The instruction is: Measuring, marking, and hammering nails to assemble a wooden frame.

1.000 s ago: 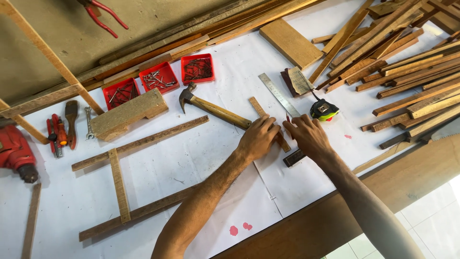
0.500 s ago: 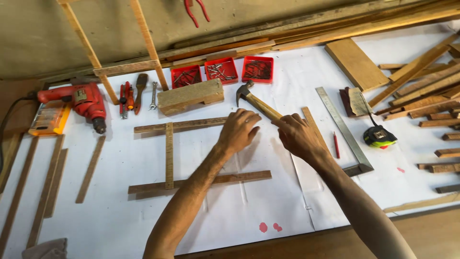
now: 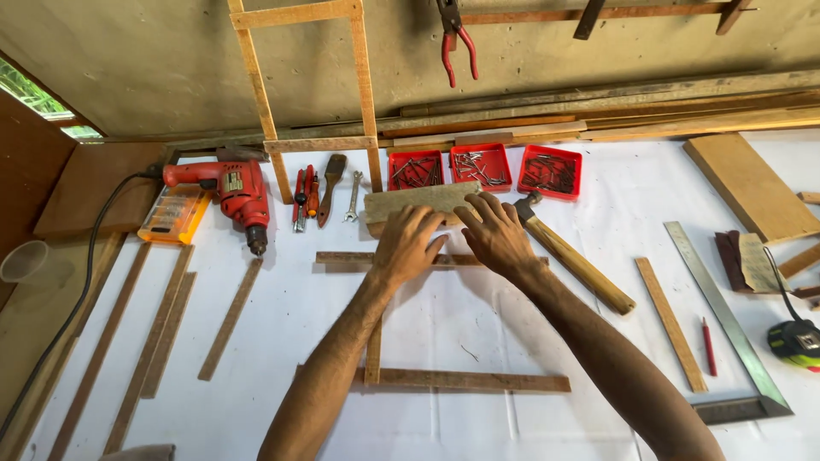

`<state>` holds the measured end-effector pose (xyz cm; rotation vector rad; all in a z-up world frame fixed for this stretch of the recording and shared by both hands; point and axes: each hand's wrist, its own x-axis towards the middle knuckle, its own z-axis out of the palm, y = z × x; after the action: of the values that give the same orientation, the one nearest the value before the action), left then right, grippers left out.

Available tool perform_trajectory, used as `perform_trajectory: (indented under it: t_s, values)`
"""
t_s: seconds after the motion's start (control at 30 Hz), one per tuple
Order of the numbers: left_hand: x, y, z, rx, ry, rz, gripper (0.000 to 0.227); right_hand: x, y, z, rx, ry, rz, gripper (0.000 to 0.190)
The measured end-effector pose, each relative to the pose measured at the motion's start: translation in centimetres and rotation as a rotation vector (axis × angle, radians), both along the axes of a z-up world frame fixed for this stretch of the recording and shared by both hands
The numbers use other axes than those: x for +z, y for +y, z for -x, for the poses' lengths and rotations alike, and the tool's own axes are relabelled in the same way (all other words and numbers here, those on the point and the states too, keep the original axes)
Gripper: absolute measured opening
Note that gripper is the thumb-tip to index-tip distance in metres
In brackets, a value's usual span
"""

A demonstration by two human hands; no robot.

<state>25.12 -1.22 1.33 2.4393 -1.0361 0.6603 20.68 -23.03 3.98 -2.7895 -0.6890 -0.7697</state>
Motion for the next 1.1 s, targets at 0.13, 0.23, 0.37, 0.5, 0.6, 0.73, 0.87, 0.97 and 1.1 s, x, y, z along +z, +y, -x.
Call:
perform_trajectory:
  t_s: [0.13,0.23,0.37,0.5,0.6,0.73,0.87,0.97,1.1]
  values:
    - [-0.4,-0.8,-2.5,-0.025,-0.058,-0.011,0.045,-1.1,0.6,-2.8,-0.002,-0.043,-0.002,0.05]
    - [-0.2,-0.9,-3.7,-0.061,-0.051,0.064,0.04,-1.1,0.9,-4.4,0.023,-0.003,-0.031,0.051]
    - [-0.8,-0.8,-4.0,-0.057,-0.035,0.081,0.035,0.3,1.5,-5.1,-0.013,0.143,0.018,0.07]
    - [-0.5,-0.7,-2.9,-0.062,-0.074,0.018,0.04,0.4,1.2,-5.4,-0.043,0.246,0.083,0.07]
    - [-0.9,-0.4,-1.0,-0.136,0.031,-0.056,0.051,0.5,0.7,-5.4,0.033,0.282,-0.013,0.067]
    - [-0.9,0.9,1.5,-0.189,-0.014,-0.086,0.069,0.7,0.0,-4.8,0.106,0.232,-0.09,0.068]
    - [-2.8,2.4,1.9,-0.247,0.072,-0.136,0.052,1.3,-1.1,-3.7,0.215,0.147,-0.18,0.073]
    - [-1.5,4.0,2.9,-0.309,0.074,-0.112,0.047,2.9,-1.9,-1.2,0.2,0.209,-0.189,0.072]
    - [-0.1,6.1,4.4,-0.33,-0.133,-0.071,0.042,2.9,-3.9,0.3,0.175,0.306,-0.227,0.073]
